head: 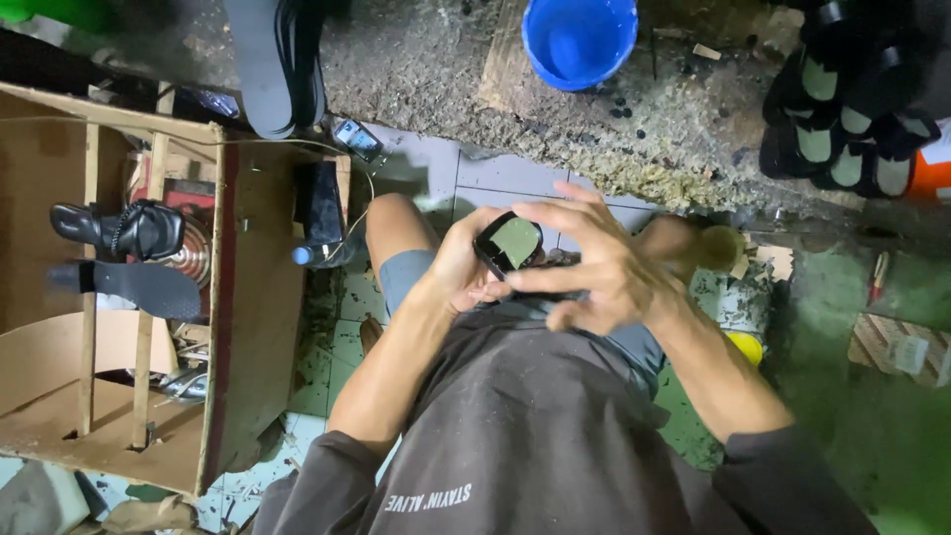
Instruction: Applying adhesive to the edges and surfaces of shoe soles and components manually in a workshop.
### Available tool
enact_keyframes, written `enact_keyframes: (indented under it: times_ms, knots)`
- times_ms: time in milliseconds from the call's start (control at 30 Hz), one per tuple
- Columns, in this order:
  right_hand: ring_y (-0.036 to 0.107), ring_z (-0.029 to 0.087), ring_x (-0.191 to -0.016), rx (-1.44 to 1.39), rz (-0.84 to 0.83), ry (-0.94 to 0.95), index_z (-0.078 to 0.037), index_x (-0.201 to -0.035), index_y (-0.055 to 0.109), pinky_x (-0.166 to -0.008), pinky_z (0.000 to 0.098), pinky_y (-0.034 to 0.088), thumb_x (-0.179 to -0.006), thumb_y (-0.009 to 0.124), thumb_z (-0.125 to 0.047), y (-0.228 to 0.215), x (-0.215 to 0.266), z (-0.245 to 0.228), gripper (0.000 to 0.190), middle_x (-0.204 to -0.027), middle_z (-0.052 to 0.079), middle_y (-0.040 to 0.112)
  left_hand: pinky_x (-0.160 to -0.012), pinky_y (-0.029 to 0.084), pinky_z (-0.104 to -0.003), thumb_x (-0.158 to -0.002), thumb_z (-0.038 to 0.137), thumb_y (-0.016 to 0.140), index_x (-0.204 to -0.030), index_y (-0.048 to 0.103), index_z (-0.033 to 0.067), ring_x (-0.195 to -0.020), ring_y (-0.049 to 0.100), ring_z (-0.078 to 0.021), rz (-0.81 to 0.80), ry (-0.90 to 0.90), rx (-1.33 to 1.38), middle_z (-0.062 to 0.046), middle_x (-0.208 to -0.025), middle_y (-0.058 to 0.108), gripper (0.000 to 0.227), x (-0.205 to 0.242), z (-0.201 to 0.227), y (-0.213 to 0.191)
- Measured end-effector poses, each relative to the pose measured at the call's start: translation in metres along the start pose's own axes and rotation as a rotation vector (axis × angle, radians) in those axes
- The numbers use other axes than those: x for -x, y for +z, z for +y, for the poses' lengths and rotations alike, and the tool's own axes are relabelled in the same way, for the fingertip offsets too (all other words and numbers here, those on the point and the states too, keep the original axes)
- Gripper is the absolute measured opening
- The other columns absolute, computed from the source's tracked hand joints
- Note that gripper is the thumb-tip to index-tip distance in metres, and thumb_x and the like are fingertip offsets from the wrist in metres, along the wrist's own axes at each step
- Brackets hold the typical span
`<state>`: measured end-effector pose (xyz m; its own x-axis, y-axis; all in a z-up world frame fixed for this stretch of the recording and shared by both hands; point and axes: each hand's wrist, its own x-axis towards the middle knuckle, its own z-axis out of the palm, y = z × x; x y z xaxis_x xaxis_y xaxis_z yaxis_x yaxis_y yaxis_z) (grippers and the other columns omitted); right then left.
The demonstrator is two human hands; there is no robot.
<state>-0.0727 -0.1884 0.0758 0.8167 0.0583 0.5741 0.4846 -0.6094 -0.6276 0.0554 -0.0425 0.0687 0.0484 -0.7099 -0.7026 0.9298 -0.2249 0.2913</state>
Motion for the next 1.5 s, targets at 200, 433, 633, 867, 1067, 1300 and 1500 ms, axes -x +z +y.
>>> enact_keyframes:
  times_ms: [200,433,633,867,1067,1300,1500]
  knots:
    - [0.047,0.032,-0.131,0.229,0.122,0.104,-0.030,-0.123,0.071,-0.116,0.0551,0.028,-0.093,0.039,-0.073,0.003,0.009,-0.005,0.061,-0.147,0.023,0.044,-0.019,0.026,-0.023,-0.098,0.049,0.043,-0.099,0.049,0.0106,-0.028,0.044,-0.0208,-0.194,0.394,-0.070,-0.031,-0.074,0.065,0.039,-0.042,-0.031,-0.042]
    - [0.051,0.031,-0.128,0.450,0.165,0.080,-0.032,-0.131,0.065,-0.116,0.0574,0.027,-0.091,0.039,-0.079,0.015,0.019,0.014,0.067,-0.149,0.021,0.044,-0.019,0.031,-0.023,-0.102,0.040,0.034,-0.104,0.048,0.0029,-0.027,0.047,-0.0243,-0.221,0.521,-0.048,-0.030,-0.060,0.058,0.039,-0.026,-0.031,-0.021]
    - [0.056,0.030,-0.126,0.308,0.176,0.060,-0.027,-0.106,0.075,-0.111,0.0613,0.031,-0.091,0.042,-0.074,0.016,0.023,-0.026,0.059,-0.141,0.015,0.055,-0.038,0.036,-0.023,-0.091,0.027,0.054,-0.101,0.059,0.0048,-0.043,0.049,-0.0189,0.067,0.633,0.083,-0.015,-0.070,0.060,0.025,-0.039,-0.030,-0.027]
    - [0.042,0.038,-0.139,-0.320,0.121,0.507,-0.007,-0.161,0.013,-0.117,0.0607,0.025,-0.075,0.088,-0.025,0.017,0.035,-0.001,0.115,-0.155,0.021,0.037,-0.082,0.053,-0.041,-0.084,0.067,0.061,-0.103,0.064,-0.0086,-0.088,0.063,-0.0342,0.167,0.248,0.224,-0.028,-0.100,0.066,0.078,-0.006,-0.028,0.031]
    - [0.056,0.043,-0.125,-0.676,0.330,0.433,0.001,-0.159,0.010,-0.113,0.0589,0.036,-0.067,0.086,-0.001,0.021,0.045,0.007,0.119,-0.125,0.025,0.058,-0.074,0.059,-0.035,-0.083,0.064,0.064,-0.104,0.073,0.0123,-0.086,0.072,-0.0252,0.531,0.561,-0.656,-0.008,-0.095,0.074,0.057,-0.026,-0.003,-0.027]
    - [0.061,0.046,-0.116,-1.017,0.687,0.540,-0.007,-0.161,0.016,-0.104,0.0571,0.053,-0.067,0.074,0.006,0.020,0.068,0.017,0.111,-0.126,0.014,0.054,-0.119,0.021,-0.064,-0.067,0.003,0.073,-0.155,0.030,-0.0026,-0.146,0.017,-0.0530,1.133,0.907,-1.954,-0.029,-0.160,0.028,0.098,0.018,0.137,-0.166]
    - [0.059,0.050,-0.111,-0.954,0.746,0.706,0.001,-0.160,0.010,-0.103,0.0586,0.051,-0.069,0.067,0.007,0.024,0.083,0.012,0.107,-0.130,0.028,0.049,-0.117,0.035,-0.047,-0.059,0.007,0.080,-0.132,0.064,-0.0023,-0.130,0.057,-0.0375,1.040,1.291,-2.315,-0.021,-0.126,0.069,0.076,0.023,0.121,-0.192]
